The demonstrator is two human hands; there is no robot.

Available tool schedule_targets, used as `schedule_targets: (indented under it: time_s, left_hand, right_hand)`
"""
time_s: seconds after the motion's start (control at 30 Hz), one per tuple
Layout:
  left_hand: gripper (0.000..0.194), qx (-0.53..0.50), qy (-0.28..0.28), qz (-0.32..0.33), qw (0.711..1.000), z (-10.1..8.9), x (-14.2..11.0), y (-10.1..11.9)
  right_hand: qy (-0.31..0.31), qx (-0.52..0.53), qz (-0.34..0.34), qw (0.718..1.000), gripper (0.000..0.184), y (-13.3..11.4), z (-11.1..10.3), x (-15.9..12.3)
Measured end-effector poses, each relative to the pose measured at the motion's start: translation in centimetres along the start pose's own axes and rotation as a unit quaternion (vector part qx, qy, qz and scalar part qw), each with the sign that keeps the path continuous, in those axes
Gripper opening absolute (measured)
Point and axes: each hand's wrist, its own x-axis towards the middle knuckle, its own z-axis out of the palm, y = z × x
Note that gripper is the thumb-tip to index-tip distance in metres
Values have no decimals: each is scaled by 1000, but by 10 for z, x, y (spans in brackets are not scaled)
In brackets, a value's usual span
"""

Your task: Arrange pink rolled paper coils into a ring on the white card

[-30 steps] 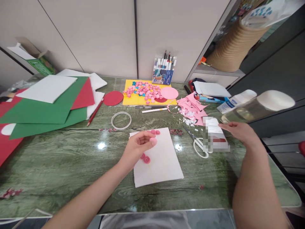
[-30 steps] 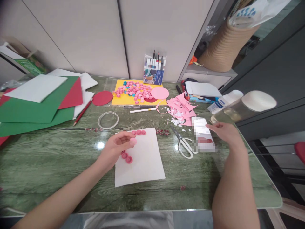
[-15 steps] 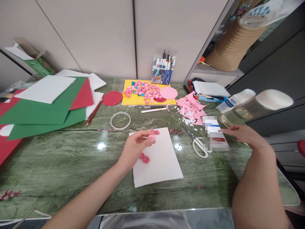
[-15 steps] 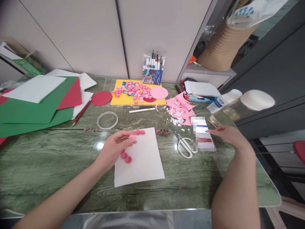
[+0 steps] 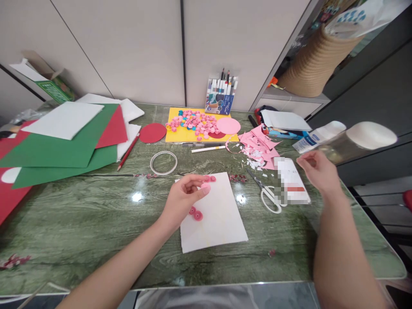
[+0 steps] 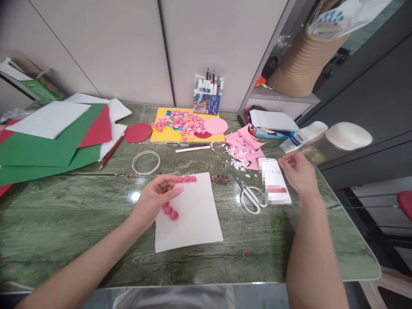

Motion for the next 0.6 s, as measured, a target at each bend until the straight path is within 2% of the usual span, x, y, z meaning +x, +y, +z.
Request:
schedule_targets:
  time_s: [0.17, 0.43, 0.6]
  left_hand:
    - [27, -46, 12, -15, 999, -2, -3, 1]
    - [24, -69, 11, -17, 997, 0, -2, 2]
    - [25, -55, 27, -14, 998, 0, 1, -1]
  right_hand:
    - [-25, 14, -64, 998, 20, -17, 12, -2]
    - [-86, -12, -92, 992, 19, -13, 17, 2]
    - [-53, -11, -60, 997, 12, -7, 7, 1]
